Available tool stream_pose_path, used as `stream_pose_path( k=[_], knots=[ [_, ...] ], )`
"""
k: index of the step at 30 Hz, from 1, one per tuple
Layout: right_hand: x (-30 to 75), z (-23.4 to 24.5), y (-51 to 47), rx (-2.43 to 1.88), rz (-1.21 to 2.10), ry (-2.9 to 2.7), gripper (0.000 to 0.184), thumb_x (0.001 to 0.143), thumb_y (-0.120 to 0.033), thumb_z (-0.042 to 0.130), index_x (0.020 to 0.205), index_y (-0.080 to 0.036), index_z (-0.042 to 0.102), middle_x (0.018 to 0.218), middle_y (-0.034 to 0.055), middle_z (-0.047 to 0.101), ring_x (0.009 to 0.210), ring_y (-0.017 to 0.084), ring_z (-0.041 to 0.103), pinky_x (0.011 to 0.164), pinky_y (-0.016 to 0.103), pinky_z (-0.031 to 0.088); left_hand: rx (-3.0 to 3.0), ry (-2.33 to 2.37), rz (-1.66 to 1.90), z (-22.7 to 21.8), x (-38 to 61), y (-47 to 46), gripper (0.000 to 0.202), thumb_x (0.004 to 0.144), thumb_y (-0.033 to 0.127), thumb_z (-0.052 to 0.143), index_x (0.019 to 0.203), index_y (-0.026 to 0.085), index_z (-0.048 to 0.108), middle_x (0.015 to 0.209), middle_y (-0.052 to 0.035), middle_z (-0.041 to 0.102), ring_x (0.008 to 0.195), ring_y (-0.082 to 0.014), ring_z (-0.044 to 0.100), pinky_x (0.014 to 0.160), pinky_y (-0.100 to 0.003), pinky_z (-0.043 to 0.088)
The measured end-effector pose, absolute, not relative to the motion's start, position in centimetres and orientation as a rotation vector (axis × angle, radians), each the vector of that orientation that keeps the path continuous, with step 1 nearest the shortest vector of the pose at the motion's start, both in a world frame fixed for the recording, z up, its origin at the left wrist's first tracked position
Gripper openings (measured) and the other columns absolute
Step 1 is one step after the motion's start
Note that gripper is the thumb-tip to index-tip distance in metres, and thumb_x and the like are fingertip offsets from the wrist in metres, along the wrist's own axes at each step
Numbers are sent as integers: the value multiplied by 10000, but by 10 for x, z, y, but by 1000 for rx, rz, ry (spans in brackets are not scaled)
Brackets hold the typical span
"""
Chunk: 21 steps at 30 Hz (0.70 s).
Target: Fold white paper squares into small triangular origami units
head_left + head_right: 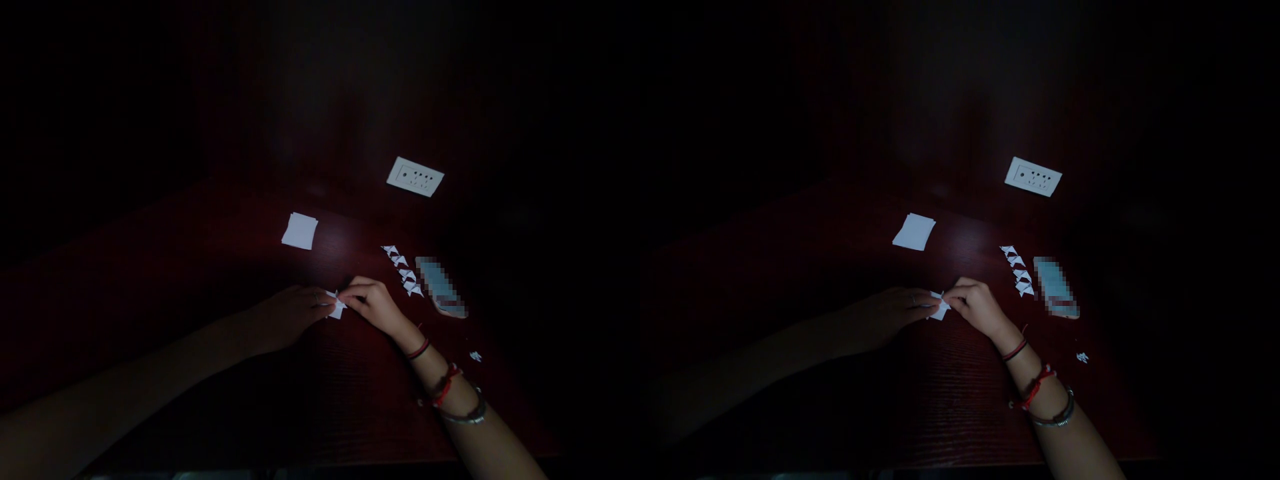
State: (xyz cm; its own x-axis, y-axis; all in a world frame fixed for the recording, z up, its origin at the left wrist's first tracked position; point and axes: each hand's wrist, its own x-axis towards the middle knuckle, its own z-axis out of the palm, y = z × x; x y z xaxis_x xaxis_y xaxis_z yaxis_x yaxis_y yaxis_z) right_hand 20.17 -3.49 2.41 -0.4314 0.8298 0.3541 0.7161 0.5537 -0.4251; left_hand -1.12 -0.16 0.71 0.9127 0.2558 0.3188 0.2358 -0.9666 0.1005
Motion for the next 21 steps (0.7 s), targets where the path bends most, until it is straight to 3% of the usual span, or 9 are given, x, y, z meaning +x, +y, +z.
stream_pose_path(
  k=[10, 21],
  knots=[
    [208, 39, -38, -1201, 273, -2511, 198, 801, -199, 483, 941, -207, 623, 846, 32, 573, 773, 121, 534, 701, 230, 407, 3026, 423, 482, 14, -10, -5, 391, 811, 87, 400, 1181, 210, 409, 1219, -16, 452, 1127, -171, 367, 926, -321, 257],
    [203, 26, -24, -1393, 439, -2144, 104, 717, -246, 587, 683, -148, 591, 655, -7, 536, 597, 82, 480, 549, 189, 375, 3075, 381, 413, 19, -12, -2, 467, 775, 56, 403, 1191, 270, 392, 1229, 22, 450, 1163, -171, 318, 962, -362, 140]
  ],
)
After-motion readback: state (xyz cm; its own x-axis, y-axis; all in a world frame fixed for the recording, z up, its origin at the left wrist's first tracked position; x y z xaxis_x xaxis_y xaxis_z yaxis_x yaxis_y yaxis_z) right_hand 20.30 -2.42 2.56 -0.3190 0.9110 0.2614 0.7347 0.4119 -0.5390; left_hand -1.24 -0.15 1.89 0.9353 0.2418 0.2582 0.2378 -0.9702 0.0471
